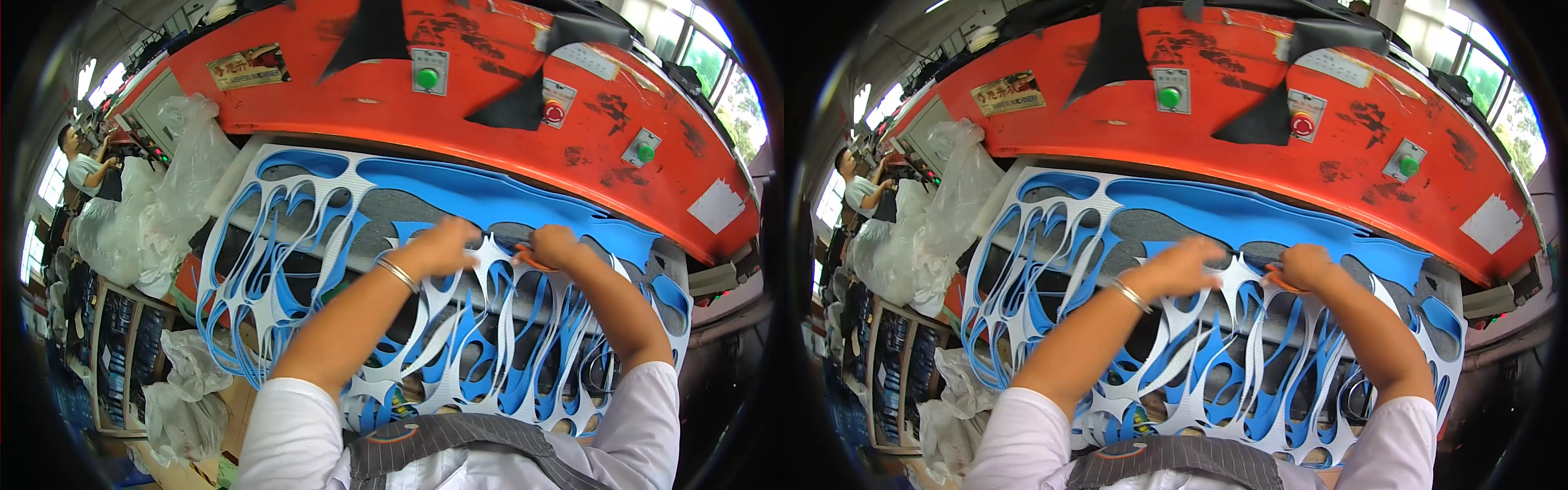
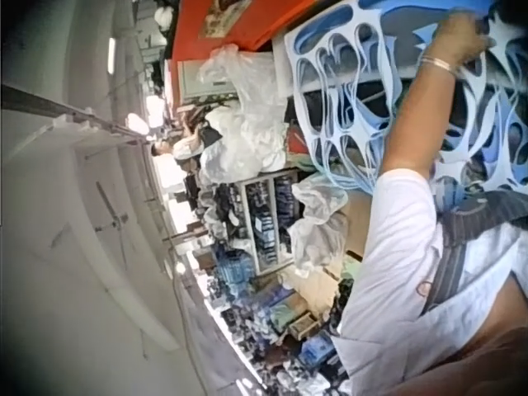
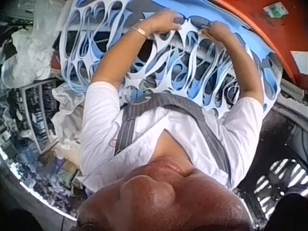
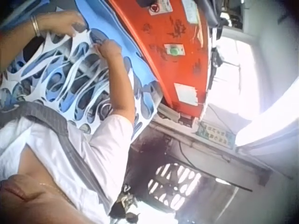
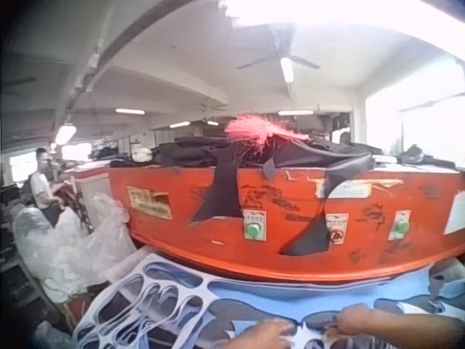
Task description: Trim and organize cut shoe components at an industrial workstation.
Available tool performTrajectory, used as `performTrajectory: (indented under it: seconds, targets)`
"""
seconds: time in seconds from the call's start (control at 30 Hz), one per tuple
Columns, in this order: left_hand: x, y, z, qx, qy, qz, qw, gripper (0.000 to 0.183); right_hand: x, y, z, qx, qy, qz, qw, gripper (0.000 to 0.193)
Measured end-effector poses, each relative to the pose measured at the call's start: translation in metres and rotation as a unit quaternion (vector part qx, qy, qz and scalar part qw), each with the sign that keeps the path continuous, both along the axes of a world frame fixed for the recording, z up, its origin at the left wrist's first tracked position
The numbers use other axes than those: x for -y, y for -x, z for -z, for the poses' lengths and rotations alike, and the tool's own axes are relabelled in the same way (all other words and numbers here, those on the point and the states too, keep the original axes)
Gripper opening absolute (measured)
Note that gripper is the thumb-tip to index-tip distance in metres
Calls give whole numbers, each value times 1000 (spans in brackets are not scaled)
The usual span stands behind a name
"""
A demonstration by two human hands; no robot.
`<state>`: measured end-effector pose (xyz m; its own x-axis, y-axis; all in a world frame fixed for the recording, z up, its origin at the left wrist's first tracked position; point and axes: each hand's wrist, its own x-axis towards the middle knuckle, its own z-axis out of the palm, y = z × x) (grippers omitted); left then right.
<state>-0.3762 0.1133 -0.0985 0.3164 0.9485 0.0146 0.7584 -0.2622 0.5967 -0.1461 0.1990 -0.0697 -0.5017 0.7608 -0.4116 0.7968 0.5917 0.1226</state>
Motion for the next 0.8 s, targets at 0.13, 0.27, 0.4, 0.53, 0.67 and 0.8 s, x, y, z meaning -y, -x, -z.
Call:
performTrajectory:
  seconds: [0.13,0.27,0.4,0.53,0.67,0.8]
  targets:
    - [-1,115,-58,125,-109,-156,974,45,10,3,-66,50,-44,-28,997,72]
    - [12,202,-25,-125,-83,-347,926,48,9,36,-87,-144,65,5,988,70]
    - [24,231,39,-25,-99,-282,954,31,-10,122,-48,-149,277,85,946,90]
    - [26,244,68,36,-173,-250,952,25,-23,229,-15,-72,328,109,935,104]
    - [30,253,75,30,-165,-228,959,25,-14,300,-8,-51,285,110,951,92]
    - [38,256,81,29,-199,-248,948,23,2,308,-3,-95,194,107,971,84]
